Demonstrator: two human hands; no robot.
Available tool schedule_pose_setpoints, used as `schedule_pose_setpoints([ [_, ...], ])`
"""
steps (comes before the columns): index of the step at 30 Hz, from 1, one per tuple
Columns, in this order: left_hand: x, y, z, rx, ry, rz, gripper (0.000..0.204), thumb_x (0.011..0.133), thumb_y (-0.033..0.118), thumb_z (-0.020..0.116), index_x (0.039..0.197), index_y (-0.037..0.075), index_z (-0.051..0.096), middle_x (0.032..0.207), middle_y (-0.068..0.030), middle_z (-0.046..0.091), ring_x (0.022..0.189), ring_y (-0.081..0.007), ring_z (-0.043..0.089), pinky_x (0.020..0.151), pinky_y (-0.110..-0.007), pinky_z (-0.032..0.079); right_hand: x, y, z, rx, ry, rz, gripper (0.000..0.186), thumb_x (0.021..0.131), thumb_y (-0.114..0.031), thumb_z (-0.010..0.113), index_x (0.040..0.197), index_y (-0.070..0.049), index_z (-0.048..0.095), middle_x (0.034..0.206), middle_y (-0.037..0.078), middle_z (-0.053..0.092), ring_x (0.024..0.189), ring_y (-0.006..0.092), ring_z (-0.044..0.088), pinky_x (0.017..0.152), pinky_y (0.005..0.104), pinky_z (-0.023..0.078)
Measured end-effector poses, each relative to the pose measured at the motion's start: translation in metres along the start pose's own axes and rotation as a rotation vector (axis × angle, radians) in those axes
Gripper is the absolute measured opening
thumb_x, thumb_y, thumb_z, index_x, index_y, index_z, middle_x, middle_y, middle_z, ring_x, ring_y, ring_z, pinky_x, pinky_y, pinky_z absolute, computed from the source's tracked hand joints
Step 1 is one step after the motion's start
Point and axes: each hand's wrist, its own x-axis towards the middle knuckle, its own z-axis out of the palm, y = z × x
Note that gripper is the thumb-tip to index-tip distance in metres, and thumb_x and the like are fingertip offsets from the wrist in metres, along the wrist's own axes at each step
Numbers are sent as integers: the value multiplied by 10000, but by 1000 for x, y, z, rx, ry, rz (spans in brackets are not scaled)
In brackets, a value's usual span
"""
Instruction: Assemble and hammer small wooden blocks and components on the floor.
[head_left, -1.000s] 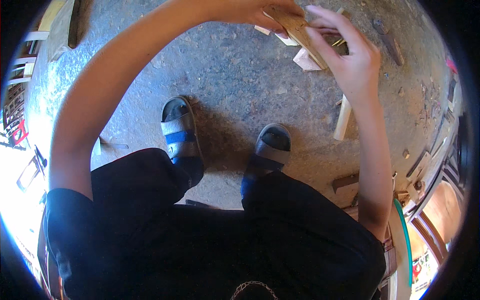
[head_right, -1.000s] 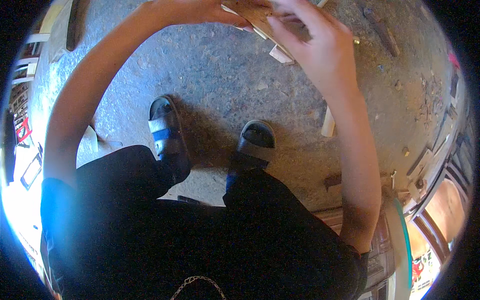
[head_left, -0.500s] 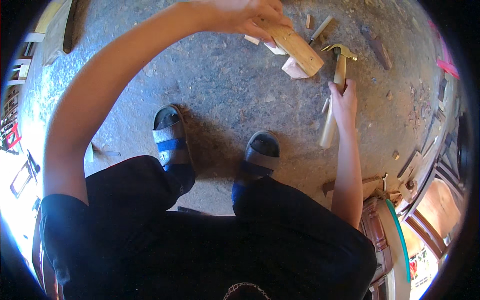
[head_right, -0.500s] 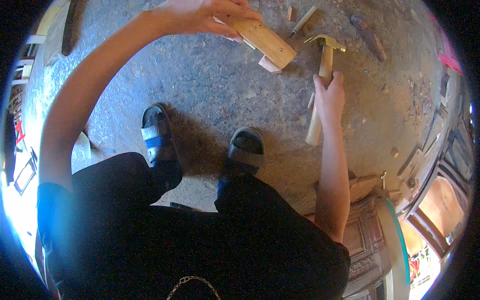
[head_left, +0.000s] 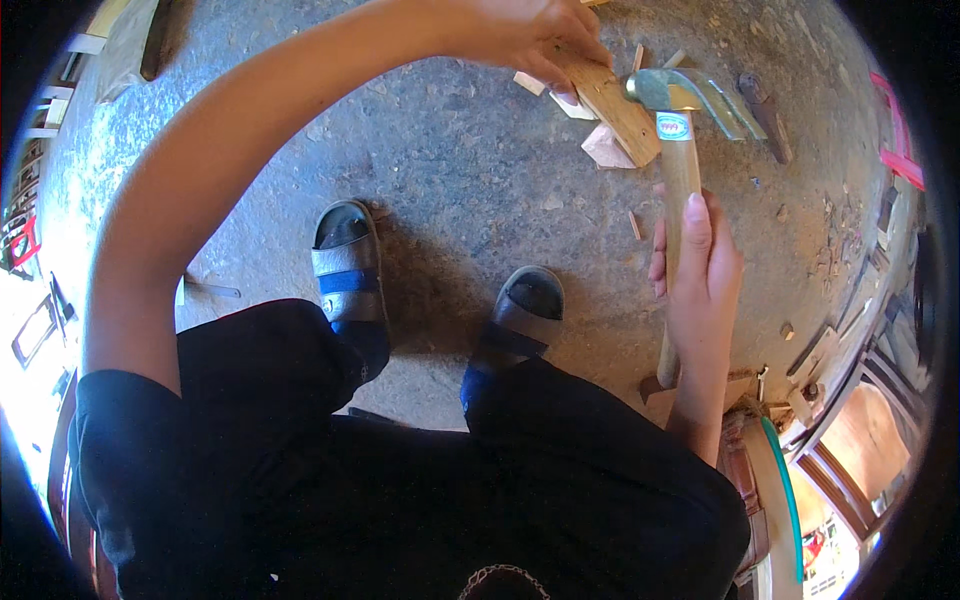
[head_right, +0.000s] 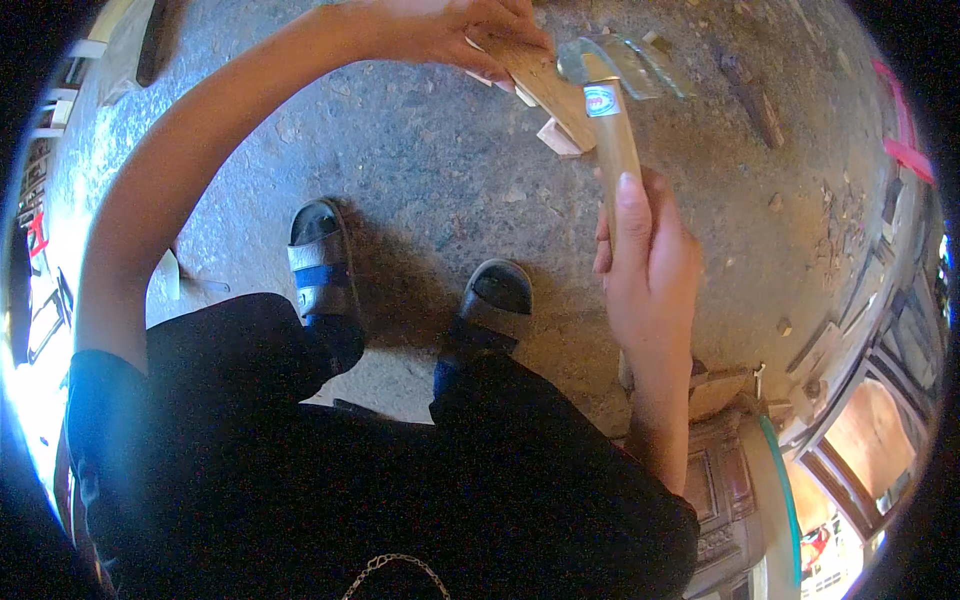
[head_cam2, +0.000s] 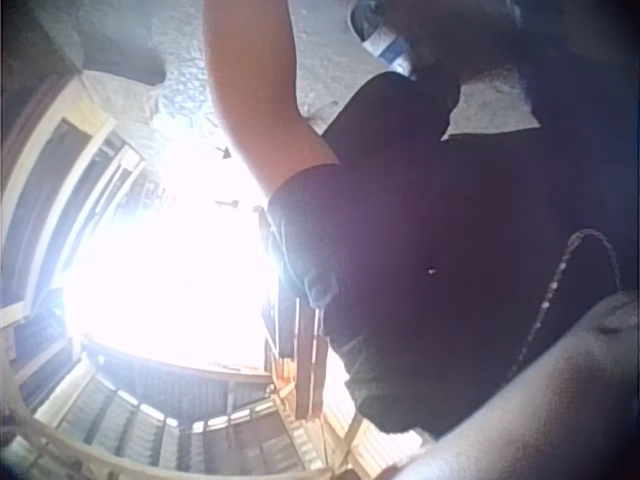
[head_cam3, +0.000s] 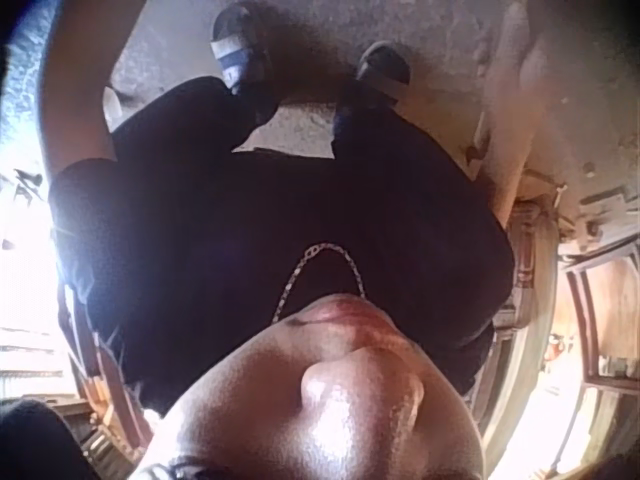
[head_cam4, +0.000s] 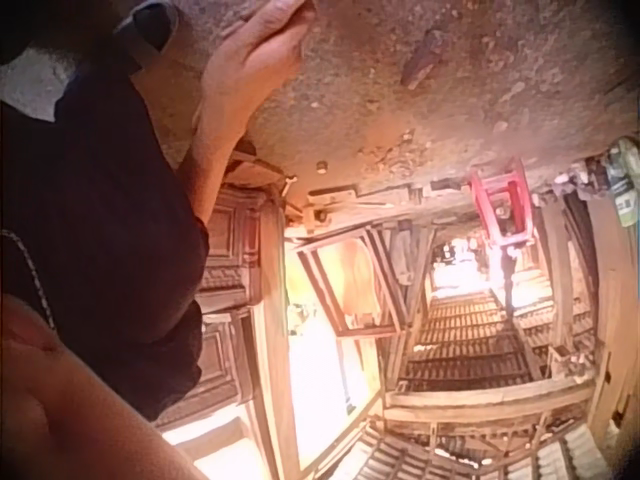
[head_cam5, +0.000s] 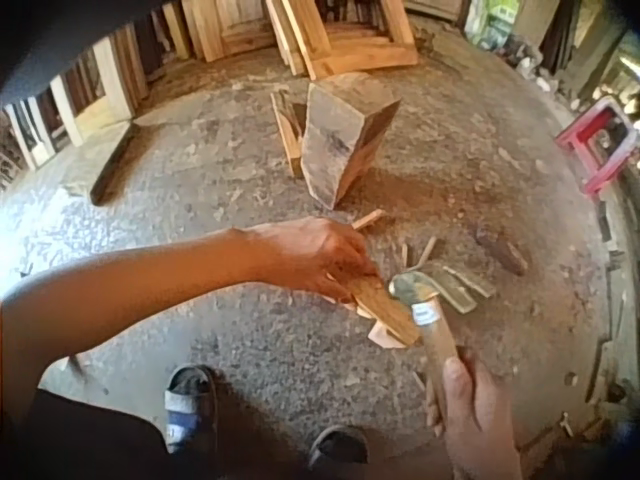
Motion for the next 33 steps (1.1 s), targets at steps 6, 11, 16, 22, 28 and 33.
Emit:
schedule_pose_setpoints([
  [6, 1, -1, 0, -20, 18, 28, 498, 828, 314, 837, 1200, 3, 721, 1122, -187, 714, 1049, -374, 675, 914, -460, 550, -15, -35, -3, 44, 82, -137, 462, 1136, -389, 368, 1270, -42, 641, 783, -5, 571, 595, 54, 517, 517, 223, 412],
  [11, 1, 4, 0, -16, 8, 5, 484, 834, 328, 835, 1189, 18, 727, 1102, -187, 719, 1046, -365, 678, 905, -461, 550, 1, -26, -4, -95, 73, -173, 421, 1129, -360, 417, 1254, -23, 634, 750, 6, 590, 579, 68, 534, 521, 239, 430],
  [16, 2, 2, 0, -24, -11, -14, 467, 842, 335, 828, 1175, 22, 730, 1060, -189, 720, 1014, -371, 684, 890, -462, 550, 2, -18, 0, -212, 87, -115, 419, 1112, -360, 485, 1240, 17, 616, 698, 15, 606, 557, 78, 553, 511, 258, 441],
  [22, 1, 4, -5, -11, -28, 11, 463, 839, 334, 827, 1167, 21, 730, 1024, -181, 722, 982, -373, 690, 865, -460, 552, -8, -42, -7, 52, 153, -392, 505, 1133, -419, 308, 1315, -20, 561, 801, 17, 551, 593, 68, 516, 521, 217, 396],
  [28, 3, 1, -1, -50, 13, -11, 459, 828, 322, 832, 1169, 28, 740, 1043, -179, 727, 998, -362, 690, 871, -465, 549, 2, 6, 3, -252, 77, -218, 314, 1111, -324, 445, 1102, -36, 568, 784, 27, 617, 608, 100, 576, 561, 273, 467],
  [33, 4, -6, 1, -60, 22, 50, 449, 826, 313, 829, 1162, 26, 752, 1061, -182, 731, 1023, -359, 686, 892, -467, 540, -10, -21, 0, -87, 126, -150, 372, 1119, -370, 420, 1159, -30, 566, 768, 21, 592, 584, 85, 553, 521, 249, 430],
])
